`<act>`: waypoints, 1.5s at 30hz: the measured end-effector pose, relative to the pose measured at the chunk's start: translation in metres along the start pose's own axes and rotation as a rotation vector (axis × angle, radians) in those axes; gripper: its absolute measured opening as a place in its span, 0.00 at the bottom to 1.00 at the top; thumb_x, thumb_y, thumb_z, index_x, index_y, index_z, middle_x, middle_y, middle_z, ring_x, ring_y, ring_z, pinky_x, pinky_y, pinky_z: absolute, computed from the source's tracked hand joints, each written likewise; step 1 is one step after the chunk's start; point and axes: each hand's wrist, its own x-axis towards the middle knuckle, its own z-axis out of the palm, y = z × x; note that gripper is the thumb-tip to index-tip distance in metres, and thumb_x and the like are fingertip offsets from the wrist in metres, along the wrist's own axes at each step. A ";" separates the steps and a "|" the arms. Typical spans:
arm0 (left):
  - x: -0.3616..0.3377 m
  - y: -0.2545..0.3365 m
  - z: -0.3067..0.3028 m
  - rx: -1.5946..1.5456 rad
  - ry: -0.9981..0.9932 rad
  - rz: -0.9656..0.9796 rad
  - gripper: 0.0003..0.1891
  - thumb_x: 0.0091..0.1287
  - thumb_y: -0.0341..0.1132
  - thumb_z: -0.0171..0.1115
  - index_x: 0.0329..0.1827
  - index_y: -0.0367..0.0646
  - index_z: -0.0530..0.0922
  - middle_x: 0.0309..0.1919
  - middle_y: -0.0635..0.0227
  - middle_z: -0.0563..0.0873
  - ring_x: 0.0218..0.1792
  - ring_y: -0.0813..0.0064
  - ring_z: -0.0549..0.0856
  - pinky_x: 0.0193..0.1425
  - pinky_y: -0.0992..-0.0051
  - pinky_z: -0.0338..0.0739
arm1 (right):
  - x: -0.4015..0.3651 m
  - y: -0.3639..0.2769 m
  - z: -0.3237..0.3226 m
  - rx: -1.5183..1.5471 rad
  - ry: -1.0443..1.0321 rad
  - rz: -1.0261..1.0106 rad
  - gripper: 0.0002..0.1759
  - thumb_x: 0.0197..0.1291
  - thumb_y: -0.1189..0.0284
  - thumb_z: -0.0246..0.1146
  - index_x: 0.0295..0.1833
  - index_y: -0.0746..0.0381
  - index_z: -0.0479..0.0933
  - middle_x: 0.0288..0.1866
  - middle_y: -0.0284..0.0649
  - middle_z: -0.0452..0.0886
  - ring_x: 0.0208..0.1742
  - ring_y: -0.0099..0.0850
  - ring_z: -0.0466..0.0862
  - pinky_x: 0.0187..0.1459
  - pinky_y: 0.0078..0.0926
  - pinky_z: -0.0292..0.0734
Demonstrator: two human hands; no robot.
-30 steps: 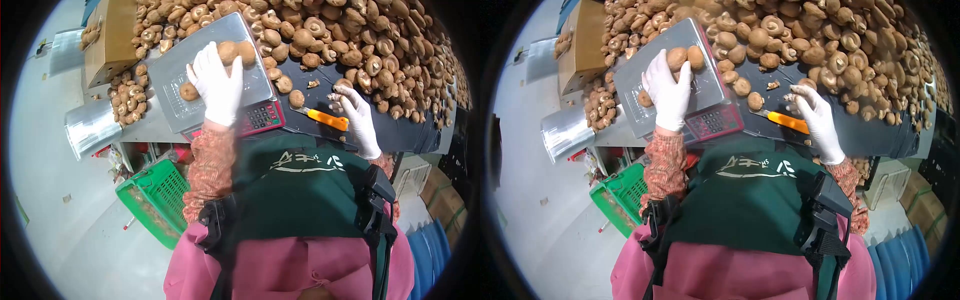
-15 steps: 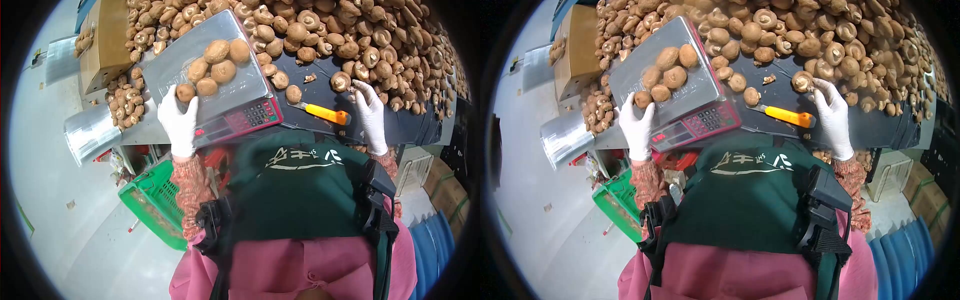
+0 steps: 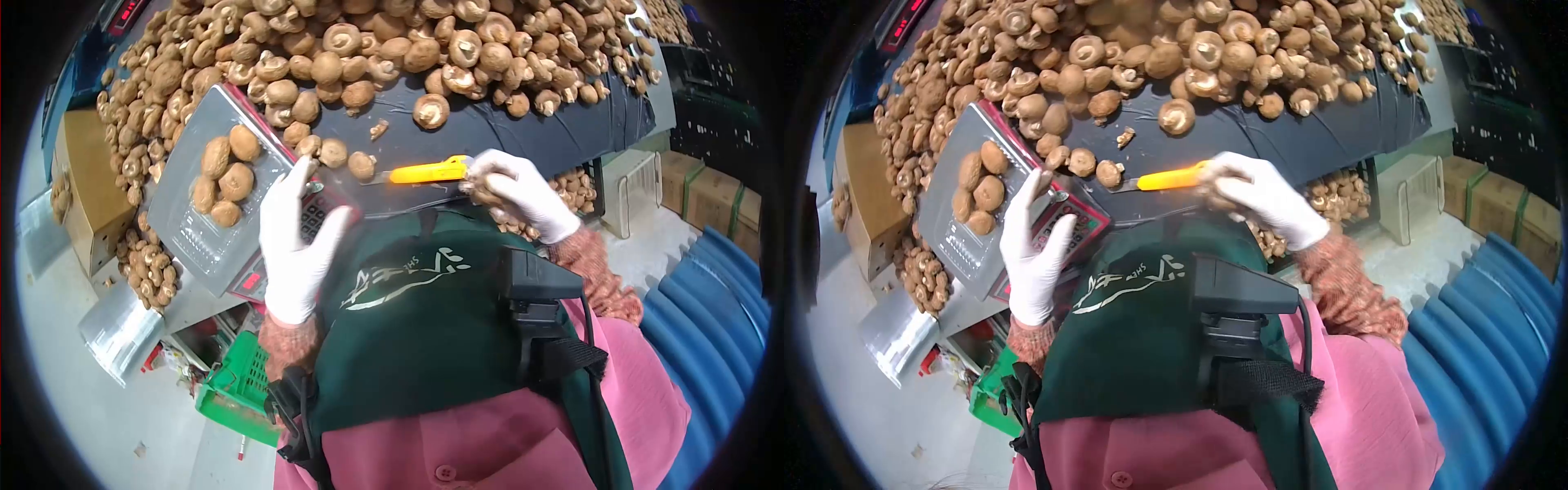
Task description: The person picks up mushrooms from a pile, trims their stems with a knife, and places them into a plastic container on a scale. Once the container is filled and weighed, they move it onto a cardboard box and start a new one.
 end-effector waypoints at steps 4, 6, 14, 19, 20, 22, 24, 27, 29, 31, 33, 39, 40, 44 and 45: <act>0.001 -0.019 -0.005 0.307 0.014 0.205 0.29 0.60 0.30 0.75 0.67 0.42 0.78 0.54 0.60 0.86 0.55 0.59 0.84 0.73 0.58 0.69 | -0.043 0.009 -0.056 -1.951 0.158 0.138 0.19 0.57 0.61 0.72 0.52 0.57 0.82 0.43 0.41 0.84 0.46 0.41 0.85 0.49 0.39 0.79; 0.006 -0.016 0.002 0.334 0.015 0.269 0.28 0.60 0.30 0.74 0.65 0.42 0.79 0.54 0.61 0.87 0.53 0.61 0.85 0.74 0.56 0.69 | -0.040 0.012 -0.060 -1.828 0.363 -0.168 0.17 0.58 0.61 0.71 0.50 0.56 0.81 0.40 0.39 0.83 0.45 0.40 0.84 0.48 0.39 0.77; 0.012 0.012 0.021 0.300 -0.017 0.401 0.24 0.60 0.29 0.73 0.62 0.44 0.82 0.49 0.63 0.87 0.54 0.61 0.84 0.74 0.56 0.69 | 0.118 0.030 0.006 -1.587 0.553 -0.706 0.13 0.60 0.61 0.68 0.45 0.55 0.75 0.37 0.38 0.80 0.39 0.38 0.84 0.38 0.40 0.80; -0.003 0.000 0.021 0.134 0.027 0.186 0.24 0.62 0.27 0.72 0.63 0.43 0.81 0.51 0.62 0.87 0.54 0.62 0.85 0.65 0.64 0.77 | 0.113 0.022 -0.004 -0.414 0.296 -0.380 0.13 0.69 0.68 0.63 0.54 0.62 0.79 0.42 0.39 0.85 0.37 0.26 0.85 0.41 0.23 0.80; -0.004 -0.003 0.024 0.040 0.013 0.119 0.24 0.62 0.27 0.72 0.63 0.42 0.81 0.51 0.61 0.87 0.54 0.62 0.85 0.63 0.65 0.78 | 0.107 0.018 -0.005 -0.040 0.167 -0.274 0.14 0.72 0.67 0.63 0.56 0.64 0.78 0.43 0.37 0.85 0.38 0.23 0.84 0.43 0.21 0.80; -0.001 -0.001 0.029 -0.068 -0.019 0.093 0.25 0.63 0.26 0.71 0.65 0.39 0.79 0.52 0.60 0.86 0.54 0.65 0.85 0.62 0.69 0.78 | 0.086 0.001 0.012 0.096 0.065 -0.284 0.16 0.73 0.68 0.63 0.58 0.67 0.76 0.44 0.35 0.84 0.42 0.20 0.84 0.44 0.19 0.80; 0.003 0.009 0.035 -0.154 -0.044 0.051 0.25 0.64 0.23 0.70 0.66 0.36 0.78 0.56 0.59 0.86 0.58 0.69 0.84 0.67 0.71 0.76 | 0.079 -0.004 0.028 0.215 -0.005 -0.267 0.17 0.72 0.68 0.63 0.60 0.67 0.76 0.44 0.35 0.84 0.43 0.20 0.84 0.44 0.18 0.80; 0.009 0.013 0.041 -0.132 -0.033 0.134 0.37 0.58 0.28 0.78 0.73 0.38 0.71 0.63 0.58 0.80 0.62 0.68 0.82 0.67 0.69 0.77 | 0.078 -0.005 0.045 0.148 -0.054 -0.216 0.19 0.71 0.65 0.65 0.60 0.66 0.75 0.44 0.35 0.84 0.39 0.17 0.83 0.34 0.13 0.75; 0.013 0.007 0.047 -0.158 0.019 0.211 0.39 0.55 0.32 0.79 0.71 0.36 0.71 0.60 0.51 0.80 0.57 0.53 0.83 0.63 0.63 0.79 | 0.079 -0.005 0.052 0.039 -0.088 -0.132 0.20 0.70 0.63 0.65 0.59 0.65 0.75 0.44 0.35 0.85 0.35 0.15 0.82 0.28 0.11 0.70; 0.012 0.003 0.041 -0.081 0.069 0.259 0.36 0.55 0.32 0.79 0.67 0.36 0.74 0.60 0.51 0.80 0.58 0.52 0.82 0.62 0.62 0.79 | 0.084 -0.002 0.064 -0.124 -0.110 -0.180 0.18 0.71 0.67 0.64 0.60 0.66 0.76 0.47 0.36 0.84 0.41 0.17 0.82 0.39 0.15 0.77; 0.008 -0.001 0.028 -0.013 0.126 0.251 0.34 0.54 0.31 0.79 0.65 0.36 0.76 0.58 0.53 0.81 0.58 0.53 0.82 0.62 0.62 0.79 | 0.083 -0.006 0.078 -0.124 -0.155 -0.194 0.19 0.72 0.69 0.62 0.62 0.66 0.75 0.50 0.37 0.84 0.45 0.19 0.83 0.48 0.19 0.79; -0.020 -0.032 -0.018 0.240 0.562 0.057 0.32 0.58 0.27 0.77 0.66 0.35 0.75 0.58 0.60 0.81 0.58 0.67 0.81 0.66 0.67 0.76 | 0.076 -0.005 0.070 -0.254 -0.056 -0.239 0.19 0.74 0.71 0.57 0.66 0.68 0.74 0.55 0.39 0.83 0.47 0.21 0.82 0.55 0.22 0.79; -0.024 -0.046 -0.027 0.234 0.633 0.014 0.30 0.60 0.28 0.77 0.66 0.35 0.75 0.58 0.60 0.81 0.58 0.68 0.81 0.66 0.67 0.75 | 0.077 -0.001 0.063 -0.269 -0.015 -0.229 0.19 0.74 0.72 0.57 0.65 0.68 0.74 0.54 0.39 0.84 0.47 0.21 0.82 0.54 0.22 0.79; -0.026 -0.095 -0.069 0.203 0.977 -0.093 0.29 0.63 0.32 0.76 0.65 0.34 0.75 0.58 0.57 0.81 0.58 0.66 0.81 0.67 0.66 0.73 | 0.080 0.012 0.037 -0.285 0.159 -0.247 0.16 0.74 0.71 0.58 0.61 0.68 0.77 0.49 0.38 0.86 0.45 0.21 0.82 0.51 0.21 0.78; -0.030 -0.109 -0.079 0.322 0.895 -0.139 0.30 0.62 0.33 0.77 0.65 0.34 0.75 0.59 0.55 0.81 0.60 0.63 0.80 0.69 0.64 0.72 | 0.085 0.018 0.033 -0.347 0.194 -0.284 0.16 0.74 0.71 0.59 0.61 0.67 0.77 0.48 0.38 0.86 0.46 0.21 0.83 0.51 0.21 0.79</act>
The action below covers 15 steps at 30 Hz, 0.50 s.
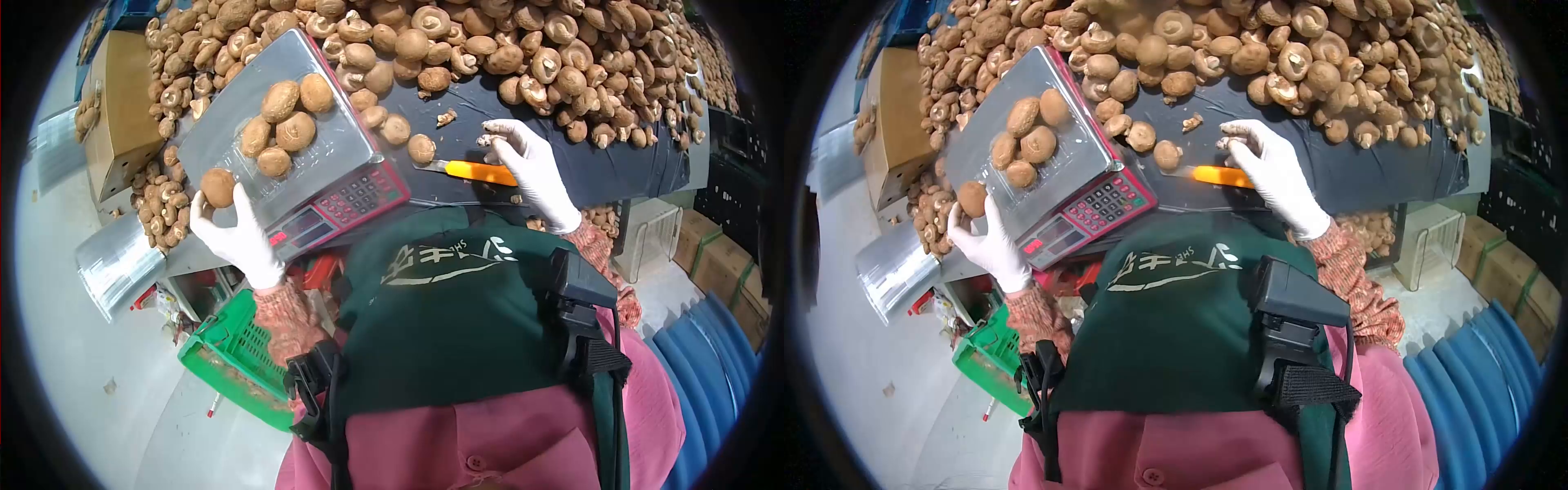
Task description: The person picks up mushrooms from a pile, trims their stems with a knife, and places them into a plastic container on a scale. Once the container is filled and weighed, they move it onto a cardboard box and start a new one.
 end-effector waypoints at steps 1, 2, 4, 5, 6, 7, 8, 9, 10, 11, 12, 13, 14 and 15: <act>0.005 -0.013 -0.004 0.121 -0.074 0.027 0.30 0.61 0.34 0.77 0.65 0.33 0.75 0.59 0.52 0.80 0.61 0.59 0.80 0.70 0.62 0.71 | 0.004 0.005 0.000 -0.063 0.034 -0.039 0.16 0.73 0.71 0.60 0.61 0.66 0.78 0.48 0.39 0.87 0.46 0.21 0.83 0.51 0.21 0.79; 0.008 -0.021 -0.007 0.242 -0.152 0.056 0.31 0.61 0.36 0.77 0.65 0.33 0.75 0.60 0.50 0.80 0.63 0.56 0.79 0.72 0.60 0.69 | 0.007 0.006 0.001 -0.171 0.029 -0.098 0.16 0.71 0.70 0.61 0.61 0.64 0.78 0.48 0.41 0.87 0.47 0.24 0.85 0.51 0.23 0.79; 0.011 -0.021 -0.010 0.302 -0.190 0.061 0.32 0.61 0.38 0.77 0.65 0.32 0.75 0.61 0.49 0.80 0.64 0.54 0.78 0.73 0.59 0.68 | 0.015 0.001 0.017 -0.433 0.020 -0.212 0.19 0.65 0.68 0.64 0.60 0.61 0.79 0.49 0.46 0.86 0.49 0.37 0.88 0.51 0.30 0.81; 0.011 -0.020 -0.011 0.333 -0.208 0.062 0.33 0.61 0.39 0.77 0.66 0.32 0.75 0.62 0.48 0.80 0.65 0.53 0.77 0.73 0.58 0.67 | 0.022 0.007 0.025 -0.597 -0.016 -0.368 0.20 0.61 0.66 0.66 0.58 0.60 0.79 0.49 0.46 0.85 0.49 0.45 0.86 0.52 0.38 0.81; 0.009 -0.018 -0.010 0.245 -0.151 0.065 0.33 0.62 0.39 0.76 0.68 0.32 0.74 0.63 0.48 0.79 0.66 0.54 0.77 0.74 0.59 0.66 | 0.024 -0.002 0.041 -0.761 -0.023 -0.411 0.21 0.60 0.65 0.67 0.57 0.59 0.79 0.49 0.45 0.84 0.49 0.46 0.86 0.51 0.41 0.81; 0.009 -0.014 -0.010 0.219 -0.144 0.070 0.33 0.63 0.38 0.75 0.68 0.32 0.74 0.63 0.49 0.79 0.66 0.54 0.77 0.74 0.59 0.66 | 0.025 -0.010 0.052 -0.924 -0.032 -0.456 0.21 0.58 0.63 0.68 0.56 0.59 0.79 0.48 0.44 0.84 0.48 0.46 0.86 0.51 0.44 0.81; 0.009 -0.010 -0.011 0.195 -0.135 0.073 0.32 0.63 0.37 0.75 0.68 0.32 0.74 0.63 0.49 0.80 0.66 0.55 0.77 0.74 0.59 0.66 | 0.031 -0.001 0.055 -0.983 -0.064 -0.499 0.22 0.58 0.63 0.68 0.56 0.59 0.79 0.48 0.44 0.84 0.49 0.46 0.86 0.52 0.43 0.81; 0.009 -0.005 -0.013 0.172 -0.123 0.075 0.32 0.64 0.37 0.74 0.68 0.32 0.74 0.63 0.50 0.80 0.66 0.55 0.77 0.74 0.59 0.66 | 0.040 0.015 0.058 -1.041 -0.098 -0.546 0.22 0.57 0.63 0.68 0.56 0.59 0.80 0.48 0.44 0.85 0.49 0.46 0.86 0.52 0.43 0.81; 0.008 0.002 -0.014 0.147 -0.119 0.089 0.29 0.65 0.33 0.73 0.68 0.32 0.74 0.63 0.52 0.80 0.66 0.56 0.77 0.74 0.60 0.67 | 0.047 0.020 0.063 -1.099 -0.135 -0.595 0.23 0.57 0.62 0.69 0.56 0.59 0.80 0.49 0.44 0.85 0.49 0.46 0.86 0.53 0.42 0.80; 0.006 0.013 -0.015 0.122 -0.115 0.104 0.28 0.66 0.31 0.72 0.68 0.32 0.74 0.64 0.53 0.79 0.66 0.60 0.77 0.75 0.62 0.66 | 0.046 0.022 0.064 -0.928 -0.093 -0.542 0.23 0.57 0.62 0.69 0.57 0.60 0.80 0.49 0.45 0.85 0.49 0.44 0.86 0.53 0.40 0.81; 0.004 0.025 -0.016 0.097 -0.108 0.115 0.27 0.67 0.30 0.71 0.68 0.33 0.75 0.64 0.55 0.79 0.67 0.63 0.76 0.75 0.64 0.65 | 0.042 0.019 0.063 -0.760 -0.056 -0.487 0.23 0.57 0.63 0.69 0.57 0.61 0.80 0.49 0.45 0.86 0.49 0.42 0.87 0.53 0.37 0.81; -0.001 0.038 -0.016 0.072 -0.103 0.125 0.25 0.68 0.28 0.70 0.68 0.33 0.75 0.65 0.57 0.79 0.67 0.66 0.75 0.76 0.66 0.64 | 0.040 0.018 0.059 -0.594 -0.022 -0.428 0.23 0.57 0.63 0.69 0.57 0.61 0.81 0.49 0.45 0.86 0.49 0.40 0.87 0.53 0.35 0.81; -0.006 0.052 -0.013 0.023 -0.074 0.182 0.22 0.68 0.25 0.68 0.66 0.34 0.77 0.63 0.59 0.81 0.66 0.67 0.77 0.75 0.67 0.66 | 0.046 0.024 0.049 -0.227 -0.186 -0.018 0.22 0.63 0.62 0.65 0.58 0.64 0.81 0.48 0.44 0.87 0.47 0.33 0.87 0.53 0.29 0.81; -0.013 0.061 -0.009 -0.044 -0.128 0.195 0.22 0.68 0.24 0.67 0.66 0.34 0.77 0.63 0.59 0.81 0.66 0.68 0.78 0.74 0.67 0.67 | 0.041 -0.004 0.037 0.127 -0.307 0.074 0.23 0.73 0.58 0.60 0.60 0.66 0.80 0.47 0.41 0.87 0.44 0.27 0.86 0.48 0.26 0.82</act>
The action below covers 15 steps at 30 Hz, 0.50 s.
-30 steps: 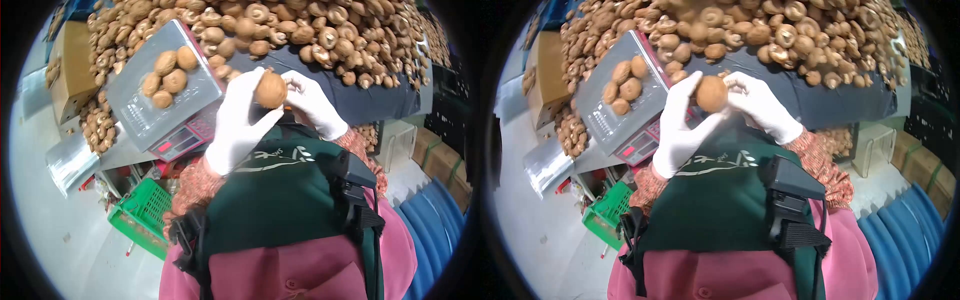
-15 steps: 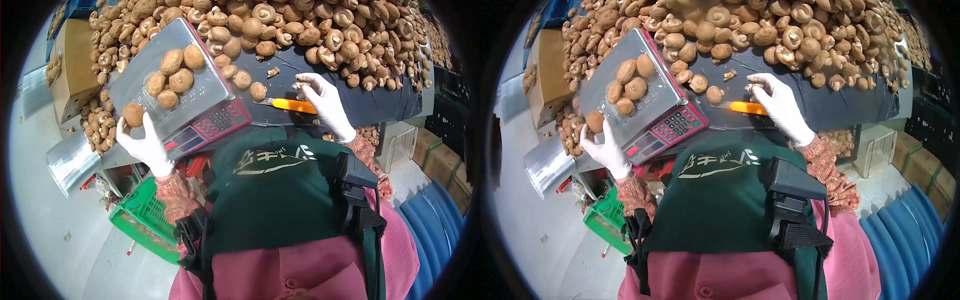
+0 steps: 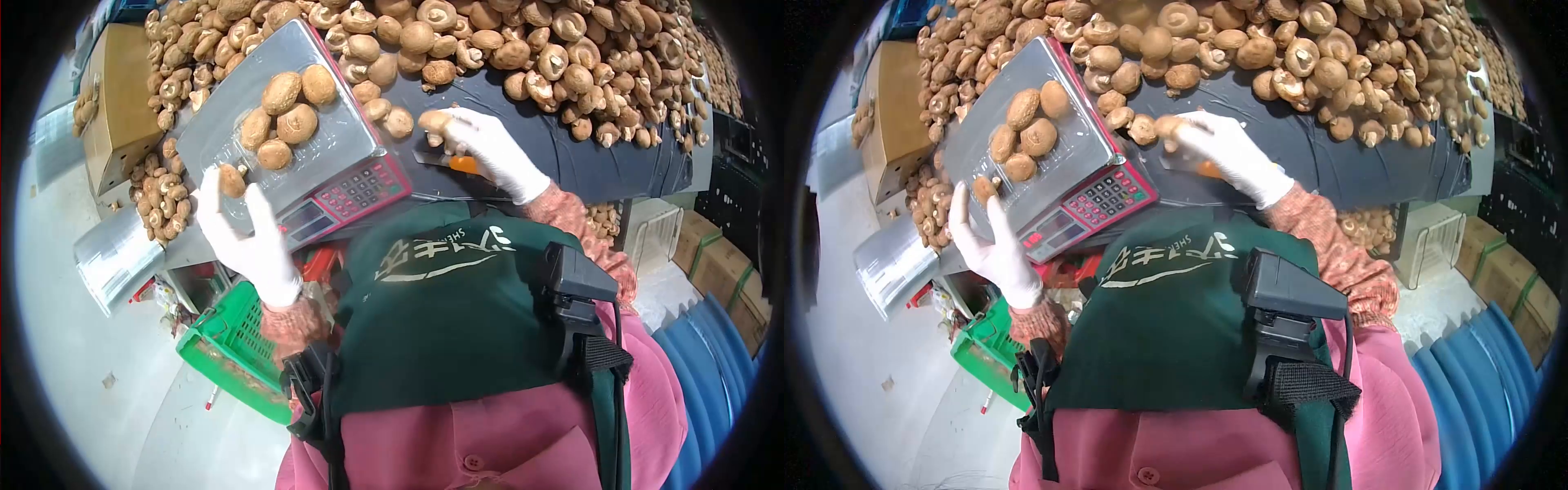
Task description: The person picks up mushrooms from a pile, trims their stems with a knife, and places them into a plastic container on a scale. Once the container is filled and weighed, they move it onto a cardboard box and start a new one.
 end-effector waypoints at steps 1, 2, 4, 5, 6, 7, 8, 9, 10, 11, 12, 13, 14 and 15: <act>-0.004 0.009 0.006 -0.077 -0.046 0.018 0.22 0.68 0.23 0.67 0.65 0.34 0.78 0.62 0.59 0.82 0.65 0.68 0.78 0.73 0.68 0.68 | -0.002 0.002 -0.004 0.309 -0.036 0.043 0.25 0.75 0.56 0.58 0.60 0.67 0.79 0.46 0.40 0.87 0.42 0.26 0.85 0.44 0.24 0.81; -0.008 0.019 0.013 -0.156 -0.090 0.035 0.22 0.68 0.23 0.67 0.65 0.34 0.78 0.62 0.59 0.82 0.64 0.69 0.79 0.73 0.68 0.69 | -0.003 0.005 -0.008 0.615 -0.072 0.082 0.26 0.78 0.53 0.55 0.61 0.68 0.78 0.45 0.39 0.86 0.40 0.24 0.84 0.41 0.23 0.81; -0.011 0.039 0.027 -0.258 -0.301 0.080 0.21 0.68 0.22 0.65 0.64 0.34 0.79 0.61 0.59 0.83 0.63 0.69 0.81 0.72 0.68 0.71 | -0.006 0.004 -0.009 0.764 -0.145 0.154 0.28 0.79 0.51 0.54 0.60 0.67 0.76 0.42 0.41 0.85 0.33 0.21 0.80 0.34 0.20 0.78; -0.013 0.047 0.034 -0.335 -0.419 0.001 0.23 0.65 0.23 0.68 0.65 0.36 0.79 0.60 0.59 0.84 0.60 0.68 0.83 0.69 0.68 0.74 | -0.009 -0.001 -0.002 0.796 -0.137 0.181 0.28 0.78 0.50 0.54 0.60 0.66 0.76 0.42 0.42 0.85 0.32 0.21 0.78 0.33 0.19 0.78; -0.015 0.054 0.040 -0.408 -0.536 -0.078 0.25 0.63 0.24 0.70 0.65 0.38 0.79 0.59 0.60 0.85 0.58 0.67 0.85 0.66 0.67 0.76 | -0.013 -0.006 0.004 0.830 -0.132 0.208 0.28 0.78 0.50 0.54 0.59 0.66 0.76 0.42 0.42 0.85 0.30 0.20 0.77 0.32 0.19 0.77; -0.019 0.061 0.047 -0.579 -0.599 -0.215 0.27 0.64 0.24 0.70 0.68 0.37 0.77 0.61 0.59 0.84 0.59 0.69 0.84 0.67 0.68 0.76 | -0.015 -0.011 0.009 0.795 -0.146 0.230 0.27 0.78 0.50 0.55 0.60 0.65 0.75 0.41 0.43 0.86 0.30 0.22 0.80 0.31 0.20 0.78; -0.023 0.065 0.053 -0.747 -0.658 -0.353 0.29 0.64 0.24 0.69 0.70 0.37 0.75 0.62 0.59 0.83 0.61 0.71 0.83 0.67 0.69 0.76 | -0.018 -0.016 0.015 0.779 -0.148 0.234 0.27 0.78 0.50 0.55 0.60 0.65 0.75 0.40 0.43 0.86 0.30 0.23 0.80 0.31 0.21 0.78; -0.025 0.065 0.058 -0.885 -0.710 -0.406 0.31 0.66 0.24 0.68 0.74 0.35 0.70 0.65 0.59 0.81 0.64 0.73 0.80 0.69 0.71 0.74 | -0.020 -0.021 0.023 0.765 -0.151 0.238 0.27 0.78 0.50 0.55 0.61 0.65 0.74 0.40 0.43 0.85 0.30 0.24 0.81 0.31 0.21 0.78; -0.027 0.069 0.058 -1.040 -0.733 -0.553 0.32 0.68 0.24 0.66 0.76 0.34 0.67 0.67 0.58 0.79 0.66 0.72 0.78 0.70 0.71 0.72 | -0.022 -0.025 0.030 0.752 -0.156 0.243 0.27 0.78 0.50 0.55 0.61 0.65 0.74 0.39 0.42 0.85 0.30 0.24 0.82 0.30 0.21 0.78; -0.025 0.070 0.053 -1.055 -0.789 -0.581 0.32 0.68 0.24 0.66 0.76 0.34 0.67 0.67 0.58 0.79 0.66 0.72 0.78 0.71 0.71 0.72 | -0.023 -0.027 0.034 0.652 -0.159 0.281 0.27 0.77 0.50 0.55 0.60 0.65 0.75 0.37 0.42 0.85 0.28 0.26 0.83 0.30 0.23 0.79; -0.023 0.070 0.049 -1.067 -0.845 -0.608 0.32 0.68 0.24 0.65 0.76 0.34 0.67 0.67 0.57 0.78 0.65 0.71 0.78 0.71 0.71 0.72 | -0.023 -0.041 0.054 0.775 0.017 0.355 0.28 0.78 0.48 0.53 0.58 0.65 0.76 0.36 0.41 0.86 0.26 0.26 0.82 0.29 0.22 0.79; -0.024 0.066 0.049 -1.080 -0.831 -0.629 0.32 0.66 0.23 0.67 0.75 0.34 0.69 0.66 0.57 0.79 0.66 0.71 0.78 0.71 0.70 0.72 | -0.021 -0.030 0.050 0.693 -0.089 0.333 0.29 0.78 0.49 0.53 0.57 0.66 0.78 0.37 0.41 0.86 0.27 0.24 0.82 0.30 0.21 0.78; -0.026 0.061 0.048 -1.075 -0.788 -0.581 0.31 0.66 0.23 0.68 0.74 0.34 0.70 0.66 0.58 0.79 0.65 0.71 0.78 0.71 0.70 0.72 | -0.020 -0.018 0.044 0.612 -0.198 0.310 0.29 0.78 0.49 0.52 0.56 0.66 0.79 0.38 0.40 0.87 0.29 0.23 0.82 0.30 0.20 0.77; -0.029 0.055 0.046 -1.066 -0.742 -0.535 0.31 0.65 0.23 0.68 0.73 0.34 0.70 0.66 0.58 0.79 0.65 0.71 0.78 0.70 0.70 0.72 | -0.019 -0.019 0.043 0.501 -0.242 0.293 0.29 0.78 0.49 0.52 0.56 0.67 0.79 0.38 0.39 0.87 0.29 0.23 0.82 0.31 0.19 0.76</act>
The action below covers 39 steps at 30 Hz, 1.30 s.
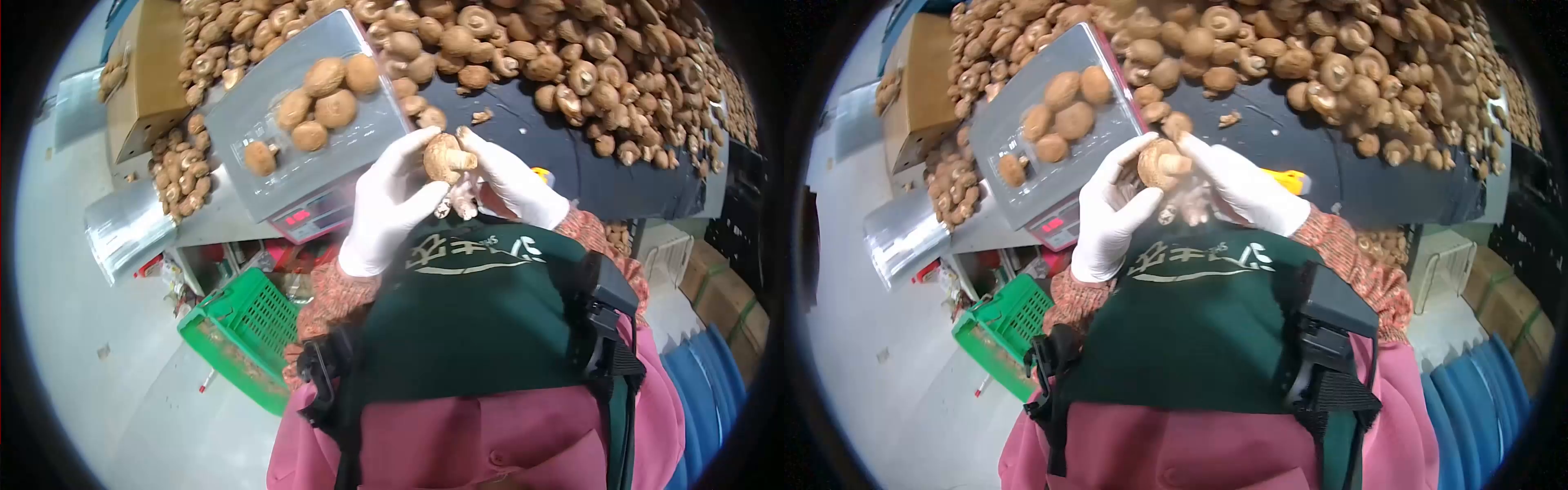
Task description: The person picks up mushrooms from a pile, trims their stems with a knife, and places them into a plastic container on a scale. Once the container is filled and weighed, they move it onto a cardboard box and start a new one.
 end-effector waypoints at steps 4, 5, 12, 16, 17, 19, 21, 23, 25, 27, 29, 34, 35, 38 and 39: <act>-0.004 0.016 -0.038 0.307 0.419 0.323 0.27 0.63 0.22 0.69 0.66 0.36 0.73 0.59 0.58 0.81 0.59 0.69 0.82 0.70 0.67 0.73 | 0.004 -0.007 0.000 -0.353 0.036 -0.083 0.29 0.78 0.50 0.52 0.54 0.66 0.83 0.41 0.35 0.88 0.31 0.18 0.80 0.34 0.15 0.72; -0.006 0.018 -0.052 0.360 0.552 0.411 0.22 0.66 0.21 0.68 0.63 0.36 0.74 0.59 0.61 0.81 0.59 0.70 0.81 0.69 0.69 0.74 | 0.006 -0.006 -0.005 -0.424 0.088 -0.147 0.28 0.78 0.51 0.52 0.55 0.66 0.83 0.41 0.35 0.88 0.32 0.17 0.79 0.34 0.15 0.72; -0.014 0.033 -0.140 0.937 0.856 0.407 0.24 0.63 0.27 0.75 0.61 0.35 0.77 0.56 0.62 0.82 0.58 0.70 0.80 0.67 0.68 0.73 | 0.018 -0.004 -0.050 -0.813 0.449 -0.390 0.17 0.71 0.63 0.60 0.56 0.63 0.82 0.42 0.39 0.88 0.38 0.25 0.85 0.42 0.23 0.79; 0.012 0.033 -0.181 1.247 0.713 0.269 0.24 0.65 0.35 0.73 0.60 0.33 0.79 0.56 0.55 0.84 0.60 0.62 0.82 0.69 0.64 0.73 | 0.041 0.000 -0.042 -1.425 0.548 -0.634 0.18 0.61 0.65 0.65 0.55 0.59 0.80 0.46 0.45 0.85 0.47 0.40 0.87 0.49 0.36 0.82; 0.017 0.034 -0.187 1.404 0.653 0.195 0.24 0.65 0.37 0.73 0.60 0.32 0.79 0.56 0.53 0.85 0.60 0.61 0.83 0.69 0.64 0.73 | 0.049 0.004 -0.038 -1.572 0.562 -0.634 0.19 0.60 0.64 0.66 0.56 0.58 0.79 0.47 0.44 0.83 0.47 0.41 0.87 0.49 0.38 0.82; 0.017 0.035 -0.191 1.259 0.649 0.220 0.26 0.66 0.40 0.72 0.62 0.33 0.79 0.57 0.51 0.85 0.60 0.59 0.83 0.67 0.63 0.74 | 0.062 0.011 -0.031 -1.647 0.561 -0.638 0.23 0.58 0.63 0.67 0.59 0.56 0.77 0.50 0.43 0.80 0.47 0.44 0.86 0.50 0.41 0.82; 0.013 0.035 -0.191 1.220 0.693 0.238 0.26 0.66 0.40 0.72 0.63 0.34 0.79 0.58 0.53 0.85 0.60 0.60 0.84 0.66 0.61 0.74 | 0.073 0.014 -0.040 -1.575 0.507 -0.563 0.25 0.57 0.63 0.68 0.60 0.56 0.77 0.53 0.44 0.79 0.50 0.46 0.85 0.53 0.42 0.81; 0.004 0.041 -0.178 1.159 0.759 0.236 0.24 0.68 0.38 0.71 0.63 0.34 0.80 0.59 0.55 0.85 0.59 0.64 0.84 0.66 0.65 0.75 | 0.074 0.013 -0.046 -1.492 0.487 -0.571 0.25 0.56 0.62 0.69 0.59 0.57 0.77 0.53 0.45 0.79 0.51 0.46 0.84 0.54 0.42 0.80; -0.004 0.049 -0.159 1.124 0.825 0.270 0.23 0.69 0.37 0.71 0.63 0.34 0.80 0.59 0.56 0.85 0.59 0.67 0.83 0.67 0.67 0.74 | 0.055 -0.002 -0.046 -1.096 0.362 -0.413 0.28 0.62 0.63 0.67 0.66 0.62 0.75 0.50 0.38 0.81 0.44 0.26 0.82 0.47 0.25 0.78; -0.009 0.052 -0.128 0.988 0.868 0.423 0.17 0.69 0.25 0.67 0.61 0.35 0.81 0.56 0.60 0.86 0.57 0.71 0.83 0.67 0.69 0.74 | 0.041 -0.012 -0.052 -0.409 0.184 -0.259 0.30 0.67 0.63 0.66 0.70 0.66 0.73 0.50 0.35 0.82 0.43 0.21 0.80 0.45 0.19 0.77; -0.010 0.045 -0.100 0.799 0.789 0.504 0.17 0.69 0.22 0.65 0.60 0.36 0.82 0.55 0.62 0.87 0.56 0.71 0.83 0.67 0.70 0.74 | 0.027 -0.016 -0.049 -0.046 0.042 -0.241 0.27 0.72 0.62 0.62 0.69 0.68 0.73 0.53 0.39 0.83 0.44 0.27 0.83 0.45 0.23 0.79; 0.002 0.031 -0.027 0.704 0.350 0.289 0.20 0.64 0.20 0.69 0.60 0.35 0.82 0.54 0.61 0.87 0.56 0.72 0.85 0.62 0.71 0.79 | 0.018 -0.014 -0.037 0.348 -0.185 -0.235 0.23 0.75 0.64 0.57 0.67 0.68 0.73 0.55 0.48 0.83 0.45 0.38 0.84 0.41 0.32 0.80; 0.004 0.025 -0.015 0.389 0.293 0.183 0.25 0.64 0.22 0.70 0.65 0.35 0.78 0.57 0.60 0.85 0.57 0.73 0.84 0.62 0.72 0.80 | 0.017 -0.014 -0.031 0.392 -0.209 -0.209 0.23 0.75 0.65 0.56 0.68 0.67 0.73 0.56 0.49 0.83 0.44 0.40 0.83 0.42 0.35 0.79; 0.008 0.005 -0.007 0.211 0.149 0.145 0.30 0.64 0.22 0.70 0.71 0.34 0.72 0.63 0.59 0.81 0.62 0.70 0.82 0.66 0.70 0.78 | 0.017 -0.008 -0.014 0.326 -0.343 -0.139 0.24 0.76 0.61 0.55 0.65 0.69 0.74 0.54 0.51 0.84 0.45 0.41 0.85 0.42 0.34 0.80; 0.008 -0.002 -0.006 0.185 0.122 0.179 0.30 0.64 0.21 0.70 0.71 0.34 0.72 0.62 0.59 0.81 0.63 0.69 0.81 0.67 0.70 0.77 | 0.018 -0.004 -0.011 0.262 -0.364 -0.097 0.26 0.78 0.58 0.53 0.65 0.71 0.74 0.52 0.51 0.85 0.46 0.41 0.87 0.43 0.32 0.82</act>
